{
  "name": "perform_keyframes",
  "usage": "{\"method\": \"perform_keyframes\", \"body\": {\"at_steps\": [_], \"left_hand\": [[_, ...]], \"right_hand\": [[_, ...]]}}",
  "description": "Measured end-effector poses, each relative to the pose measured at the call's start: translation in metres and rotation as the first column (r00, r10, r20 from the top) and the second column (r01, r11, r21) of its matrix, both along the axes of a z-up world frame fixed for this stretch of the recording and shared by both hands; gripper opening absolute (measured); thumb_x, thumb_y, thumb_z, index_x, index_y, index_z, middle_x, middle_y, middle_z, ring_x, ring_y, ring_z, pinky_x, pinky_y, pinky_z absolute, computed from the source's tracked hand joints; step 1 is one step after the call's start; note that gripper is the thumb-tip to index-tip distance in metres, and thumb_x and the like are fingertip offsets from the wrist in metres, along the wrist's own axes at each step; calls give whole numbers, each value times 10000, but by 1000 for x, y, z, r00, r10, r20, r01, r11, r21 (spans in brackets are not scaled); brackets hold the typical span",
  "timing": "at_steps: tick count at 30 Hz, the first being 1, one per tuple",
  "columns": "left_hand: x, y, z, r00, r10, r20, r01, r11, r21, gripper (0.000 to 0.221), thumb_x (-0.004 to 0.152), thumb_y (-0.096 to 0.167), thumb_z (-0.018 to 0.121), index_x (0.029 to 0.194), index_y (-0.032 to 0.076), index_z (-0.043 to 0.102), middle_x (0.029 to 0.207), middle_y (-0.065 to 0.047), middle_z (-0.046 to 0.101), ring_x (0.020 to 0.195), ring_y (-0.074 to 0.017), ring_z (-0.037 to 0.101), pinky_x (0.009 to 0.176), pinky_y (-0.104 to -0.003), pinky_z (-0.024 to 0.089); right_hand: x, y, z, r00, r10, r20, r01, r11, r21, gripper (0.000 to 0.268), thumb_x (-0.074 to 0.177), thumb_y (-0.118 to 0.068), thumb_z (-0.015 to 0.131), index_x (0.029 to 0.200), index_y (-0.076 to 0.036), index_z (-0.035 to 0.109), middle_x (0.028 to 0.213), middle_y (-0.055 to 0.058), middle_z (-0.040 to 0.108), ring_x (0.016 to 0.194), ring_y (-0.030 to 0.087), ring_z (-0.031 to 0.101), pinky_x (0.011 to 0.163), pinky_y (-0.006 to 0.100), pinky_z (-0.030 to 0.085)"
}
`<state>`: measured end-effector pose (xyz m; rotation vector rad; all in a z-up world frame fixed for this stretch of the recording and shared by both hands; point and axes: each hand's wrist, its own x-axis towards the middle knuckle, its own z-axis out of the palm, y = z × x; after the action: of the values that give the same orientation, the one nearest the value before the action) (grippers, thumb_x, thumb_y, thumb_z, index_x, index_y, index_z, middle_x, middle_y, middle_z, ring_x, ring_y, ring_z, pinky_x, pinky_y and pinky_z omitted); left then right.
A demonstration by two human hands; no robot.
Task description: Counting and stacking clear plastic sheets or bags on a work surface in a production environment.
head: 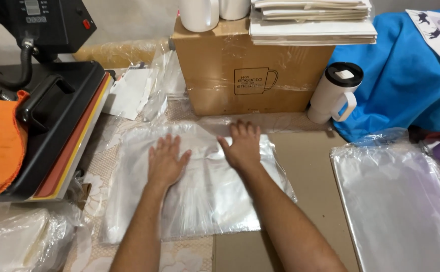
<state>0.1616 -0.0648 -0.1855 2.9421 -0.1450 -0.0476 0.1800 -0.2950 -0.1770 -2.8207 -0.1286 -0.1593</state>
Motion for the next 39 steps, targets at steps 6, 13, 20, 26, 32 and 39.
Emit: {"method": "perform_keyframes", "body": {"at_steps": [6,13,20,26,32,39], "left_hand": [[-3,53,-3,976,216,5,-216,976,-19,828,986,750,247,1598,196,301,1685,-102,199,1556,-314,145,1239,-547,59],[17,105,-46,915,389,104,-400,909,116,960,970,811,199,1604,93,258,1693,-173,131,1562,-349,86,1237,-569,5],[-31,-42,10,731,-156,665,121,988,98,729,936,401,670,1435,-110,521,1549,-349,385,1488,-467,291,1167,-644,167],[-140,-260,2,494,-761,421,869,424,-254,668,956,436,557,1463,19,434,1578,-242,353,1491,-423,251,1197,-594,92],[-189,-340,3,226,-974,15,953,218,-211,1096,761,776,472,1557,55,256,1660,-163,158,1533,-351,95,1196,-560,24],[-181,-338,9,269,-960,81,918,230,-324,1021,837,696,502,1542,-5,268,1637,-192,236,1524,-356,162,1197,-544,73]], "right_hand": [[3,-46,-5,992,-124,-3,124,992,-9,817,981,-735,238,1508,-143,431,1594,132,385,1495,357,274,1213,554,62],[-4,-104,2,991,-98,88,125,912,-391,817,1007,-696,227,1542,-95,370,1611,137,374,1529,323,235,1239,515,46],[-174,-204,30,990,55,129,-7,939,-344,883,859,-563,615,1525,-34,380,1592,183,377,1520,406,233,1202,537,218],[-359,-241,7,837,-355,417,428,899,-94,956,816,-503,645,1457,155,379,1485,359,447,1402,474,424,1184,513,322],[-408,-253,-63,700,-687,196,714,680,-165,1021,895,-700,386,1491,127,336,1532,315,396,1465,416,349,1204,529,242],[-394,-233,-50,717,-582,384,650,757,-68,718,958,-416,504,1456,97,432,1413,252,569,1365,344,520,1202,553,317]]}}
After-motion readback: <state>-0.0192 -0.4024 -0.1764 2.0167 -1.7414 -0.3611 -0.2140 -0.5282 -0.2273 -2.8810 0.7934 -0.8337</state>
